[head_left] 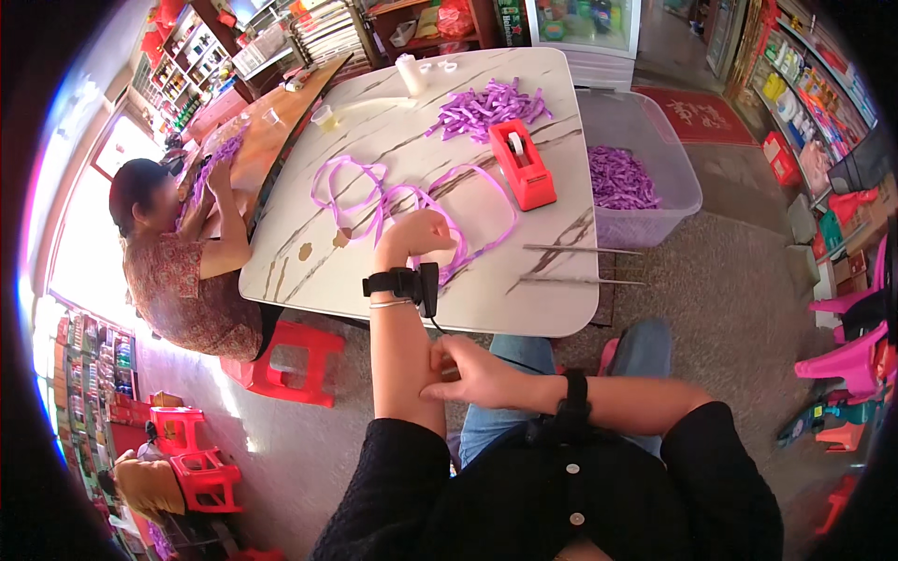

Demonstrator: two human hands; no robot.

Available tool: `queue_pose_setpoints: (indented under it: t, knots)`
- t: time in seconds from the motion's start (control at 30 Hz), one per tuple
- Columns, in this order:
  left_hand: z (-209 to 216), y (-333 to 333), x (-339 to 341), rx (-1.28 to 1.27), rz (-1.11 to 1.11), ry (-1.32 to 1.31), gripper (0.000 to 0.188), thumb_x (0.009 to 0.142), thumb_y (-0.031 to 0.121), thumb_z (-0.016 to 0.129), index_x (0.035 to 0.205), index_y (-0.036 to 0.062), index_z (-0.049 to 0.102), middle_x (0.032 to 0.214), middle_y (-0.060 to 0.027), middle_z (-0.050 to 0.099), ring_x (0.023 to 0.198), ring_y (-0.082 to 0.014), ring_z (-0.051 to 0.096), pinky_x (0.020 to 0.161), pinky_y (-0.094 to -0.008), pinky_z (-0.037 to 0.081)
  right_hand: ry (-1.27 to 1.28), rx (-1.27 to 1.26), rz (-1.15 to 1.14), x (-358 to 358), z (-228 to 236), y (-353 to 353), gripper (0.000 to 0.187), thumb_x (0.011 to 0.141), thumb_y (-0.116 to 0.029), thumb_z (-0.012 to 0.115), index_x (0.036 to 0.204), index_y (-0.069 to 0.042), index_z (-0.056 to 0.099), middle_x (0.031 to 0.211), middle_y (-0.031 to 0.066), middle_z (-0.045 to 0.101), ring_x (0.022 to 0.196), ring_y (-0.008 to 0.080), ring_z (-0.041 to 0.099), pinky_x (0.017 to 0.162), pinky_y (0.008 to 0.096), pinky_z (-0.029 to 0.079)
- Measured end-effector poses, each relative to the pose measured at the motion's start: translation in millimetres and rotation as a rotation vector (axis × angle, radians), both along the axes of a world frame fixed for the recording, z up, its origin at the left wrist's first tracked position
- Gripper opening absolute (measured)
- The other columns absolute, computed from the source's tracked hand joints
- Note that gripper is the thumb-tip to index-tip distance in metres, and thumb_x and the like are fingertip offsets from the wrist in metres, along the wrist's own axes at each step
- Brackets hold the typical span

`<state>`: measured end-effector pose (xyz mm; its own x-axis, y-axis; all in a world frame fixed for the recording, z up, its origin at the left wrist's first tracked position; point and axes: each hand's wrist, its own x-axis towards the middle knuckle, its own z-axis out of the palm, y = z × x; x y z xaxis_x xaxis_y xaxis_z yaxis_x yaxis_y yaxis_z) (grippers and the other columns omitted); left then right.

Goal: Making decorative bows by wrapping and tying purple ribbons around a wooden jig frame.

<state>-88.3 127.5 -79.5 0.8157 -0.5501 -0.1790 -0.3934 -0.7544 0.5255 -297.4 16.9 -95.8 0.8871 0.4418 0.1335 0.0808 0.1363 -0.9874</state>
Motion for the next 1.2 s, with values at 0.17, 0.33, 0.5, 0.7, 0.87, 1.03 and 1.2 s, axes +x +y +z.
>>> queue_pose_setpoints:
  t: [0.17, 0.33, 0.5, 0.7, 0.87, 1.03, 1.2]
  knots:
    - [-10, -8, -8, 0.131, -0.154, 0.04, 0.031, 0.059, 0.032, 0.072, 0.067, 0.0047, 0.062, 0.061, -0.0064, 0.058, 0.056, -0.0162, 0.054, 0.051, -0.0305, 0.041, 0.146, -0.118, 0.18, -4, 10, -11, 0.039, 0.066, -0.021, 0.073, 0.085, -0.001, 0.046, 0.078, 0.008, 0.052, 0.072, 0.0151, 0.052, 0.067, 0.0284, 0.045]
    - [-18, 0, 2, 0.141, -0.114, 0.099, 0.031, 0.058, 0.032, 0.072, 0.067, 0.0041, 0.061, 0.063, -0.0081, 0.058, 0.059, -0.0182, 0.055, 0.054, -0.0315, 0.042, 0.033, -0.041, 0.142, -4, -1, -2, 0.034, 0.068, -0.019, 0.071, 0.084, -0.002, 0.046, 0.078, 0.008, 0.053, 0.072, 0.015, 0.052, 0.066, 0.0276, 0.044]
    - [7, 10, 12, -0.057, -0.056, 0.018, 0.017, 0.07, 0.021, 0.065, 0.071, 0.0045, 0.06, 0.062, -0.0021, 0.057, 0.059, -0.0102, 0.052, 0.053, -0.0253, 0.041, 0.036, -0.07, 0.107, -10, 19, -12, 0.024, 0.07, -0.015, 0.067, 0.081, -0.003, 0.049, 0.076, 0.0075, 0.054, 0.072, 0.0156, 0.054, 0.065, 0.027, 0.044]
    - [81, -7, 13, -0.526, 0.138, -0.027, 0.017, 0.081, 0.02, 0.056, 0.076, 0.0037, 0.058, 0.071, -0.001, 0.059, 0.063, -0.0053, 0.05, 0.056, -0.0194, 0.039, 0.002, 0.077, 0.018, -3, 33, -7, 0.028, 0.074, -0.011, 0.064, 0.094, -0.002, 0.048, 0.096, 0.0095, 0.052, 0.092, 0.0152, 0.052, 0.078, 0.0294, 0.044]
    - [148, -20, 13, -0.713, 0.118, -0.069, 0.017, 0.085, 0.024, 0.052, 0.082, 0.0076, 0.057, 0.074, -0.0003, 0.061, 0.063, -0.0045, 0.05, 0.056, -0.0158, 0.036, -0.104, 0.141, 0.119, -7, 61, -16, 0.045, 0.072, -0.003, 0.062, 0.112, 0.001, 0.041, 0.105, 0.0138, 0.049, 0.1, 0.0213, 0.052, 0.084, 0.0327, 0.045]
    - [200, -52, 14, -1.112, 0.12, -0.192, 0.018, 0.086, 0.022, 0.053, 0.084, 0.004, 0.056, 0.078, -0.0047, 0.064, 0.057, -0.0044, 0.051, 0.054, -0.0139, 0.04, -0.396, -0.201, 0.031, 0, 69, -32, 0.054, 0.074, -0.009, 0.063, 0.121, -0.002, 0.038, 0.114, 0.0149, 0.046, 0.107, 0.0242, 0.047, 0.087, 0.0323, 0.042]
    - [240, -82, 6, -1.146, -0.051, -0.219, 0.012, 0.086, 0.014, 0.049, 0.084, 0.004, 0.055, 0.079, -0.0064, 0.062, 0.069, -0.0098, 0.058, 0.057, -0.0183, 0.043, -0.613, -0.14, -0.079, -8, 82, -38, 0.065, 0.072, -0.009, 0.064, 0.127, 0.001, 0.03, 0.124, 0.0178, 0.039, 0.114, 0.0306, 0.039, 0.095, 0.0354, 0.035]
